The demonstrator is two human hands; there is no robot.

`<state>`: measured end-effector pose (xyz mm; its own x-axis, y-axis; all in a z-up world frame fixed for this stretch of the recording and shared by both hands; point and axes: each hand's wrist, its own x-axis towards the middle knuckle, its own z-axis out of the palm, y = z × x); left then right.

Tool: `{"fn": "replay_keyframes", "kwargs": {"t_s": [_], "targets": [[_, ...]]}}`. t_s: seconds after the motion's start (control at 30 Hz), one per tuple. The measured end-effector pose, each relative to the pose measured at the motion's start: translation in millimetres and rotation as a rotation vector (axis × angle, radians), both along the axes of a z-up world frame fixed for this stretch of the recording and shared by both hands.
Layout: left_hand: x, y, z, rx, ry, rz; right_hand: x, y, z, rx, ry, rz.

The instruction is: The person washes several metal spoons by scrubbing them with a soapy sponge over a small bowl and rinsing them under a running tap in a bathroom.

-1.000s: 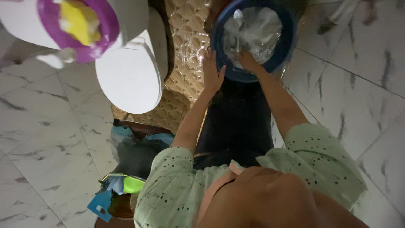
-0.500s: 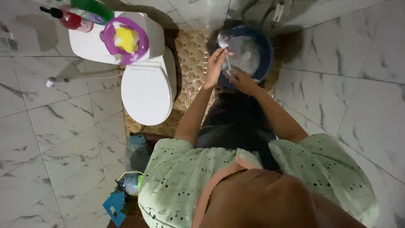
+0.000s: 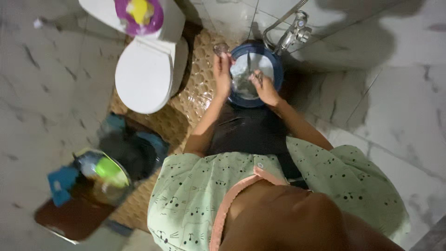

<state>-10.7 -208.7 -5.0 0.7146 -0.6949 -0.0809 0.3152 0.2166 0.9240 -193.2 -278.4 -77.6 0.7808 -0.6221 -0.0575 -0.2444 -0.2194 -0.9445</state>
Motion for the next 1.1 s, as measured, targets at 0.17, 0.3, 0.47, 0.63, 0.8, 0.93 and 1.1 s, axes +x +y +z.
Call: {"fn": "replay_keyframes", "kwargs": {"t_s": [0.17, 0.3, 0.47, 0.63, 0.8, 0.93, 1.1], "targets": [[-50, -3, -31, 0.095, -0.081, -0.023, 4, -27, 71, -0.077, -0.048, 0.1], [-52, -2, -17, 0.113, -0.323, -0.014, 12, -27, 95, -0.134, -0.081, 0.142], [-42, -4, 3, 0.253, -0.22, -0.013, 24, -18, 105, -0.144, -0.057, 0.165], [-17, -10, 3, 0.103, -0.107, 0.081, 26, -19, 118, -0.144, -0.035, 0.263], [15, -3, 28, -0.208, -0.053, 0.118, 18, -37, 93, -0.111, -0.129, 0.239], [18, -2, 21, -0.054, -0.002, 0.031, 12, -49, 74, 0.099, -0.201, 0.073], [8, 5, -9, 0.22, -0.075, -0.299, 27, -48, 76, 0.207, -0.491, 0.053]]}}
